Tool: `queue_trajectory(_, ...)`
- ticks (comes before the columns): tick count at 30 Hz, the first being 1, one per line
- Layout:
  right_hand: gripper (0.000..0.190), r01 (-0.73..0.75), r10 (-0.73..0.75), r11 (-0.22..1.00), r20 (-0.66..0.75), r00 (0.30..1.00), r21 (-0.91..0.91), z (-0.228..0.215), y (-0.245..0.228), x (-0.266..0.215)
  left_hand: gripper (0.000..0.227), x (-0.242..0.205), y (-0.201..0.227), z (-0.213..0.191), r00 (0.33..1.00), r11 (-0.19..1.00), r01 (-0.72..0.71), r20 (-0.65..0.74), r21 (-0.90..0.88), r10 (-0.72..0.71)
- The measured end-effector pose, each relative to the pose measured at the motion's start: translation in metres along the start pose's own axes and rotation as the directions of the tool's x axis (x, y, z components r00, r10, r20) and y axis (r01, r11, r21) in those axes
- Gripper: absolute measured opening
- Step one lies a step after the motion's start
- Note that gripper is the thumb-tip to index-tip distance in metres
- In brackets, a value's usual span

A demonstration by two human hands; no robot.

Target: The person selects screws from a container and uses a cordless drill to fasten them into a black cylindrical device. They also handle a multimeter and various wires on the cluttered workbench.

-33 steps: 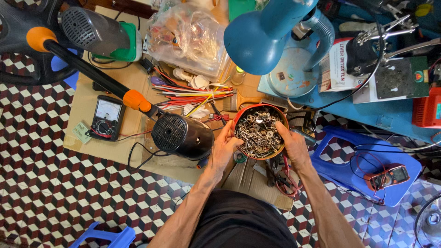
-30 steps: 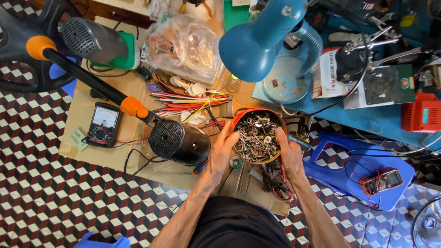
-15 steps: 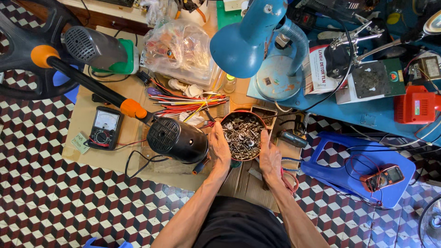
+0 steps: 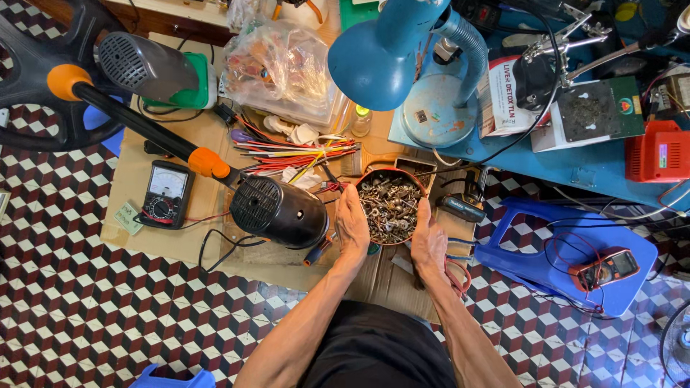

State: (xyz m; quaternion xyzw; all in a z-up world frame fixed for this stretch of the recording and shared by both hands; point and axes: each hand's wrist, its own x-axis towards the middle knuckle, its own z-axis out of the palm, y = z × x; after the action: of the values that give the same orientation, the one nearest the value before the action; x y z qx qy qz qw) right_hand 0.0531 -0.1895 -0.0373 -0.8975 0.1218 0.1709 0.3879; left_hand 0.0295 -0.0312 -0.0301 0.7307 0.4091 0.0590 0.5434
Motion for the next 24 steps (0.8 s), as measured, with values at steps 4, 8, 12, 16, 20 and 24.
queue_trajectory(4,0.092,-0.033,0.033,0.999,-0.006,0.999,0.023,-0.009,-0.003,-0.003,0.061,-0.006,0.014,-0.008,0.993,0.991,-0.118,-0.003,-0.067,0.118)
queue_trajectory(8,0.088,0.116,-0.115,0.993,-0.058,0.992,0.01,-0.007,0.005,-0.002,0.059,-0.015,0.015,-0.012,0.933,0.912,-0.361,-0.08,-0.195,0.352)
queue_trajectory(12,0.087,0.021,-0.022,1.0,-0.046,0.999,-0.019,0.004,0.015,0.004,0.058,0.001,0.001,0.001,0.969,0.968,-0.248,-0.016,-0.049,0.247)
queue_trajectory(16,0.088,-0.029,0.028,0.999,-0.039,0.999,-0.02,0.005,0.009,0.004,0.06,0.009,-0.01,0.007,0.996,0.996,-0.084,0.026,-0.023,0.085)
queue_trajectory(20,0.089,0.041,-0.042,0.999,-0.057,0.998,-0.014,-0.011,-0.01,0.001,0.061,0.003,0.009,0.002,0.991,0.977,-0.131,-0.018,-0.166,0.13)
queue_trajectory(24,0.081,0.24,-0.218,0.964,-0.178,0.96,0.112,-0.013,-0.006,-0.003,0.061,-0.011,0.02,-0.002,0.94,0.896,-0.341,-0.113,-0.283,0.322)
